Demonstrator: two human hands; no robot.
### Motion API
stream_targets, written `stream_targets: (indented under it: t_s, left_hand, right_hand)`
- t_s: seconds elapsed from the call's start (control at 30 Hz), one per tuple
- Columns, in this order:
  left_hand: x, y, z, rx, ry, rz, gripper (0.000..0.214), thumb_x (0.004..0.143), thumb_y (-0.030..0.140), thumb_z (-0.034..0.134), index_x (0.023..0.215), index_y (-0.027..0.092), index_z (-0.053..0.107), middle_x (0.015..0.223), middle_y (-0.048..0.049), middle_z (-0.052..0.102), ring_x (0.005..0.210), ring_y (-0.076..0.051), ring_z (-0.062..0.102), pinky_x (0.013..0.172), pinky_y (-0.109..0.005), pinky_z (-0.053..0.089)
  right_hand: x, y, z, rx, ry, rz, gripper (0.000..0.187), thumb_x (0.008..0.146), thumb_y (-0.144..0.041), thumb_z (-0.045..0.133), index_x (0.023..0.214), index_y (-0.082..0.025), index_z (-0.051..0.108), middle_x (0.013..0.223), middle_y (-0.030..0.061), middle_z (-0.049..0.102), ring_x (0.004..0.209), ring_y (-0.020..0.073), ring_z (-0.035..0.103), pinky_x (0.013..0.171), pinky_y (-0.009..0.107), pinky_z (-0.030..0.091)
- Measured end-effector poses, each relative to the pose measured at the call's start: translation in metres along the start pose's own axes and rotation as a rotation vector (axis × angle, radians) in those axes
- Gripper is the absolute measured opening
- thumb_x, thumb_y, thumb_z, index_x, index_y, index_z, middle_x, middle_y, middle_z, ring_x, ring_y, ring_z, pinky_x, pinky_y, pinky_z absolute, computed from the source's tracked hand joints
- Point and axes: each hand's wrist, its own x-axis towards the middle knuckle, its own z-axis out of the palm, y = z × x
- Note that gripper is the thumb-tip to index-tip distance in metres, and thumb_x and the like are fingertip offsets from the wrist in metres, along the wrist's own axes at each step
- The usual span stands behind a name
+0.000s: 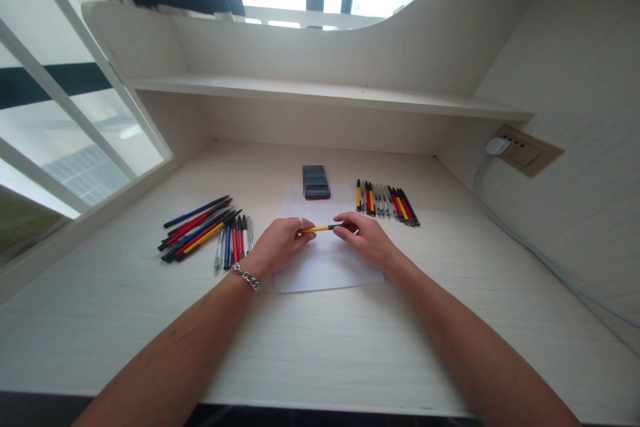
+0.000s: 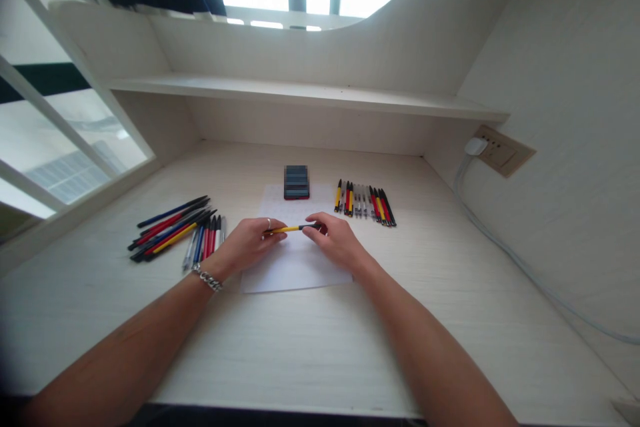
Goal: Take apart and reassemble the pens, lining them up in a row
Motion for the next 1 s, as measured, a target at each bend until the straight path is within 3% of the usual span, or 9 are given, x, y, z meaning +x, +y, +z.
stream_targets:
  t_s: [0.17,0.4,0.67,1.0]
  left_hand:
    - [-0.002,0.005,0.001,-0.067,0.000,0.057,0.025,0.085,0.038,0.051,0.098,0.024,0.067,0.090,-0.0020,0.070,0.081,-0.017,0.061,0.072,-0.025,0.044]
    - [-0.003,0.011,0.004,-0.052,0.033,0.051,0.021,0.085,0.035,0.052,0.093,0.024,0.067,0.088,-0.0018,0.069,0.080,-0.017,0.061,0.072,-0.025,0.044]
    - [0.000,0.006,0.007,-0.104,0.105,0.041,0.014,0.081,0.028,0.058,0.091,0.021,0.067,0.085,-0.0017,0.068,0.079,-0.016,0.061,0.074,-0.025,0.046]
    - [0.002,0.007,0.007,-0.072,0.095,0.045,0.020,0.084,0.033,0.056,0.095,0.025,0.069,0.082,-0.0021,0.066,0.074,-0.015,0.060,0.070,-0.025,0.046]
  right_hand:
    - [-0.002,-0.009,0.003,0.108,-0.046,0.070,0.030,0.088,-0.037,0.044,0.078,-0.019,0.066,0.067,0.0002,0.064,0.059,0.0116,0.054,0.056,0.022,0.040]
    - [-0.004,-0.006,0.003,0.258,-0.029,0.098,0.022,0.080,-0.032,0.057,0.092,-0.018,0.068,0.072,0.0014,0.065,0.061,0.0124,0.057,0.059,0.023,0.045]
    - [-0.003,-0.005,0.007,0.231,0.023,0.106,0.029,0.084,-0.043,0.052,0.081,-0.018,0.067,0.066,0.0009,0.064,0.056,0.0113,0.051,0.052,0.023,0.038]
    - [-0.004,-0.001,0.010,0.191,0.057,0.107,0.029,0.086,-0.041,0.051,0.075,-0.020,0.066,0.064,0.0006,0.063,0.054,0.0113,0.049,0.050,0.024,0.035]
